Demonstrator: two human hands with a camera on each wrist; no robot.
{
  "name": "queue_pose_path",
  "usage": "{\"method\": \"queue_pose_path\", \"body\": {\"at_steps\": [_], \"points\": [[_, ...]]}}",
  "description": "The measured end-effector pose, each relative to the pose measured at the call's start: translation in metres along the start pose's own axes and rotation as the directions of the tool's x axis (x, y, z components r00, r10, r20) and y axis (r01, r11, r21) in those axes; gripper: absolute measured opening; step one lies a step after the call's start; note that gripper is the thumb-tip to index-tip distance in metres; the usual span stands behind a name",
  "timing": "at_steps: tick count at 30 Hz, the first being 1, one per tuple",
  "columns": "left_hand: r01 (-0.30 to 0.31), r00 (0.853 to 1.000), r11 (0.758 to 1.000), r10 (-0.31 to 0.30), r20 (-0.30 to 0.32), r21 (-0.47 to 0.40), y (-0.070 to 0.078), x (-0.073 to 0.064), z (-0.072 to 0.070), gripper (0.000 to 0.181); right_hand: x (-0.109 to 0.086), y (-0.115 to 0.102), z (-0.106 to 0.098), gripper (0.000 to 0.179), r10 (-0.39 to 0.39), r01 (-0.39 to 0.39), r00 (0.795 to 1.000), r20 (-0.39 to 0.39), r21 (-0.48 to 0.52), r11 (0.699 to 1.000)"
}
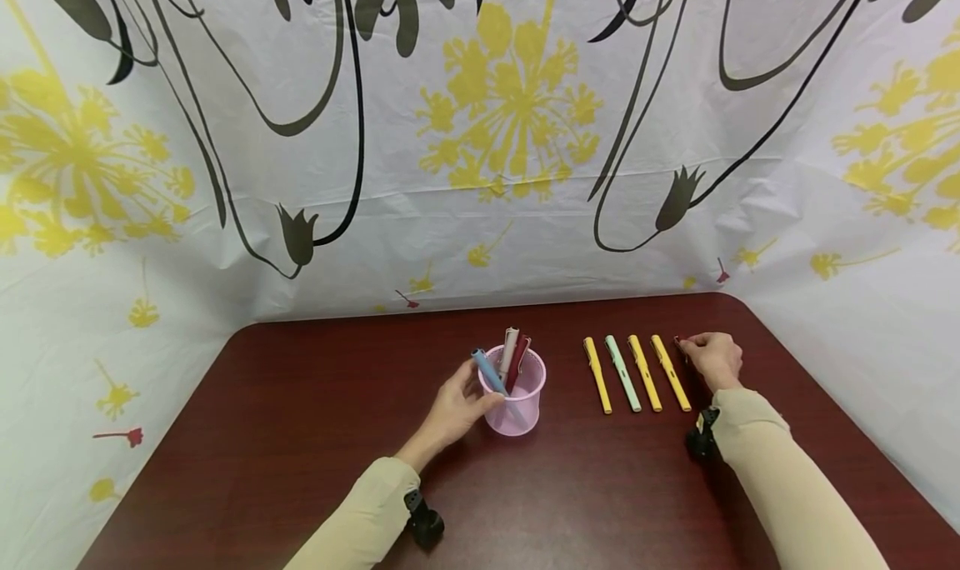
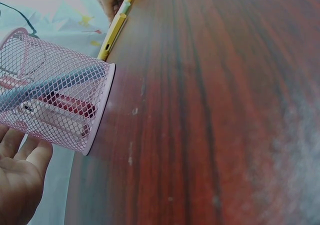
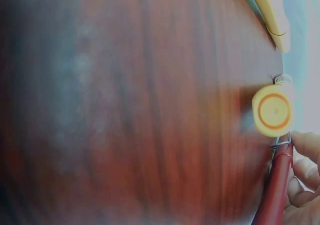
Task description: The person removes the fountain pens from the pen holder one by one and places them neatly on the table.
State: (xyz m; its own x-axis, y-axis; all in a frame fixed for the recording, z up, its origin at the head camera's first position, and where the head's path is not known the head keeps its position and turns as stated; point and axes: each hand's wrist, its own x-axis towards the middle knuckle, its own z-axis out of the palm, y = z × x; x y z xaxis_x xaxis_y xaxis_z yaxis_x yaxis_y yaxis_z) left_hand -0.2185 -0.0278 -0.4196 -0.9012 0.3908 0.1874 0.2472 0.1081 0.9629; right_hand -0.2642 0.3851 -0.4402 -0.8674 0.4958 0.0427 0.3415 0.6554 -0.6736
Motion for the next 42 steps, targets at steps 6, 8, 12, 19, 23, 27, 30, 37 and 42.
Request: {"method": "queue_pose_path", "body": {"at_steps": [6, 8, 12, 19, 23, 27, 30, 37, 42], "points": [[0.001, 1.000, 1.000, 0.000, 0.006, -0.012, 0.000, -0.001, 0.000, 0.062, -0.001, -0.001, 0.000, 0.032, -0.004, 0.004, 1.000, -0.004, 0.002, 1.000], [0.004, 1.000, 1.000, -0.004, 0.008, -0.009, 0.000, -0.001, 0.000, 0.062, -0.001, -0.001, 0.000, 0.033, -0.006, 0.006, 1.000, -0.003, 0.004, 1.000], [0.013, 1.000, 1.000, -0.013, 0.010, -0.008, 0.000, -0.002, 0.000, 0.063, -0.001, 0.001, 0.001, 0.034, -0.010, 0.010, 1.000, 0.002, 0.012, 1.000], [0.014, 1.000, 1.000, -0.014, 0.003, -0.011, -0.001, -0.002, 0.000, 0.063, -0.003, 0.003, 0.001, 0.036, -0.018, 0.017, 1.000, 0.005, 0.025, 1.000], [0.023, 1.000, 1.000, -0.023, 0.002, -0.004, -0.002, -0.003, 0.000, 0.063, -0.005, 0.006, 0.000, 0.039, -0.022, 0.022, 1.000, 0.015, 0.045, 0.999], [0.026, 1.000, 1.000, -0.026, 0.005, -0.002, -0.002, -0.003, 0.000, 0.062, -0.005, 0.009, -0.003, 0.043, -0.018, 0.017, 1.000, 0.020, 0.079, 0.997], [0.026, 1.000, 1.000, -0.026, 0.005, -0.003, -0.002, -0.003, 0.000, 0.062, -0.005, 0.010, -0.006, 0.044, -0.014, 0.015, 1.000, -0.007, 0.103, 0.995], [0.019, 1.000, 1.000, -0.019, 0.001, 0.023, 0.001, -0.003, -0.001, 0.063, -0.015, -0.005, -0.012, 0.044, -0.022, 0.042, 0.996, -0.083, 0.250, 0.967], [0.007, 1.000, 1.000, -0.007, -0.003, 0.030, 0.002, -0.002, -0.001, 0.063, -0.028, -0.033, -0.010, 0.044, -0.053, 0.082, 0.995, -0.080, 0.416, 0.906]]}}
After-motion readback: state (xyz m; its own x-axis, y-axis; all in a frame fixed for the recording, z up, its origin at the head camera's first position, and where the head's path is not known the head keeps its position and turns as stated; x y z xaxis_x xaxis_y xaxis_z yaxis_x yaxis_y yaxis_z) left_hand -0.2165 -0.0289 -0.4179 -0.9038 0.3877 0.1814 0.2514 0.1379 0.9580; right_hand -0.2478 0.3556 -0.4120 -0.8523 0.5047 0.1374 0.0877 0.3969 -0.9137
